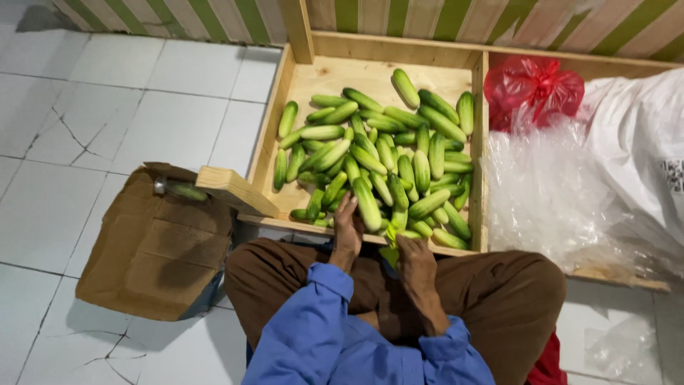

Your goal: The person picks up cucumbers from a wooden tray and places them into plastic bags. They seal the bags by hand and place the packaged cucumbers into a cardboard box.

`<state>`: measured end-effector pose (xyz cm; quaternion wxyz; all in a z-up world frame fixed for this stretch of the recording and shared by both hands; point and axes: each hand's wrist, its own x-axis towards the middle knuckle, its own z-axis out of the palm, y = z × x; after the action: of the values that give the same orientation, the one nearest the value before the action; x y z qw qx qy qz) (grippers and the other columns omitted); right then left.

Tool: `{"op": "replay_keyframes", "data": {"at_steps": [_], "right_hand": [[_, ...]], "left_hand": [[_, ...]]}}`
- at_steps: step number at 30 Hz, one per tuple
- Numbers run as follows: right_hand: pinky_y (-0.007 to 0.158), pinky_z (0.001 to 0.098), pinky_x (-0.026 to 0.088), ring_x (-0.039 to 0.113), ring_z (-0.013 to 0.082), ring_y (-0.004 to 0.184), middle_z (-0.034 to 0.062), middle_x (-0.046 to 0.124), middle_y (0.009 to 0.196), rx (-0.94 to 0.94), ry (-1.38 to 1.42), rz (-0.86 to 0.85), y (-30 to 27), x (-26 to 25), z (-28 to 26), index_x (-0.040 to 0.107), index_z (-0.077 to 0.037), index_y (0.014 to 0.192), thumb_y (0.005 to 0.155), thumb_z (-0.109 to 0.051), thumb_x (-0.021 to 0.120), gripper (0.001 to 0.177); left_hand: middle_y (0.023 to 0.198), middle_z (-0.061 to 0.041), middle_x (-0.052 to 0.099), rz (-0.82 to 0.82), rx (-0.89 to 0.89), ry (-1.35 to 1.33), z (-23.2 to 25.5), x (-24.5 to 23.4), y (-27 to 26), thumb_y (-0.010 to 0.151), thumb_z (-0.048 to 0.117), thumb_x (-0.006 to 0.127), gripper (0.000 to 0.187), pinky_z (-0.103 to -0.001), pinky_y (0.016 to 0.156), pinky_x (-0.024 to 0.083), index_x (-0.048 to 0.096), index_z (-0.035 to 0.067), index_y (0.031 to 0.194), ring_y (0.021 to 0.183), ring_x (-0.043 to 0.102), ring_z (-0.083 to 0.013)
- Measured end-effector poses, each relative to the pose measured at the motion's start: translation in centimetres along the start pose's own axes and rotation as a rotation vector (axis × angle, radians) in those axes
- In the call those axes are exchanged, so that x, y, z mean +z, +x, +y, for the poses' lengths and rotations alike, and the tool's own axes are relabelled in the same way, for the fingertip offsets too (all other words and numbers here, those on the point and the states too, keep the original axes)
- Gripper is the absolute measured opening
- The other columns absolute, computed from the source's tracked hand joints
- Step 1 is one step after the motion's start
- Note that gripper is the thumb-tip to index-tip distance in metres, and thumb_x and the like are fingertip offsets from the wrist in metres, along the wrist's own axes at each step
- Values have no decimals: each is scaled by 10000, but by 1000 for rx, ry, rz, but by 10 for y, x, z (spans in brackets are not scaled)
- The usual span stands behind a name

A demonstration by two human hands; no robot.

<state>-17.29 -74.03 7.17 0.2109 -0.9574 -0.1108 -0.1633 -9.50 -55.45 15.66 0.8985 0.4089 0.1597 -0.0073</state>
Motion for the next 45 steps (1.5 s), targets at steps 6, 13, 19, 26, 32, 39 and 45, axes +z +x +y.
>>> {"op": "replay_keyframes", "data": {"at_steps": [6,13,19,26,32,39,45], "right_hand": [[1082,464,477,605,372,1270,212,671,1297,367,737,208,15,-68,-10,716,-72,1246,877,-22,714,373],[1007,281,539,664,212,1201,110,676,1291,444,794,405,42,-151,-83,609,-71,1278,906,73,652,401],[1002,350,567,692,276,1095,167,658,1217,-118,682,241,52,-175,-152,745,-80,1159,1008,-70,607,205],[965,391,574,721,281,1047,121,736,1111,-126,753,449,112,-170,-96,787,-66,1118,882,-275,729,321],[880,373,572,710,267,883,118,705,1031,-179,587,543,99,-168,-114,818,-121,1020,869,-95,781,157],[709,389,595,673,249,690,75,757,857,-325,486,652,77,-186,-151,837,-116,993,943,-278,699,219],[816,426,604,719,284,922,129,704,1088,-115,701,492,135,-196,-103,792,-52,1107,858,37,801,265]], "left_hand": [[716,-156,712,78,-35,-157,15,4,-10,962,481,627,448,-296,400,462,711,41,978,520,668,-235],[1028,-168,708,80,40,-134,37,39,-36,927,228,665,347,-326,707,571,629,54,1225,777,711,-279],[903,-17,682,-138,79,-101,18,43,-43,981,249,640,170,-236,709,502,653,106,1072,774,618,-90],[885,-215,755,-119,-133,-115,-1,49,-69,946,223,702,354,-371,756,630,673,-19,1203,777,762,-250],[1008,-166,748,-70,-62,-83,46,84,-84,966,268,630,419,-346,859,602,668,12,1296,886,740,-200],[913,-62,763,-65,-38,68,-16,26,-24,968,356,633,347,-160,621,596,676,94,1191,782,734,-71],[878,-132,757,2,-161,-178,61,106,-111,941,344,686,350,-317,709,624,728,58,1139,738,741,-196]]}}
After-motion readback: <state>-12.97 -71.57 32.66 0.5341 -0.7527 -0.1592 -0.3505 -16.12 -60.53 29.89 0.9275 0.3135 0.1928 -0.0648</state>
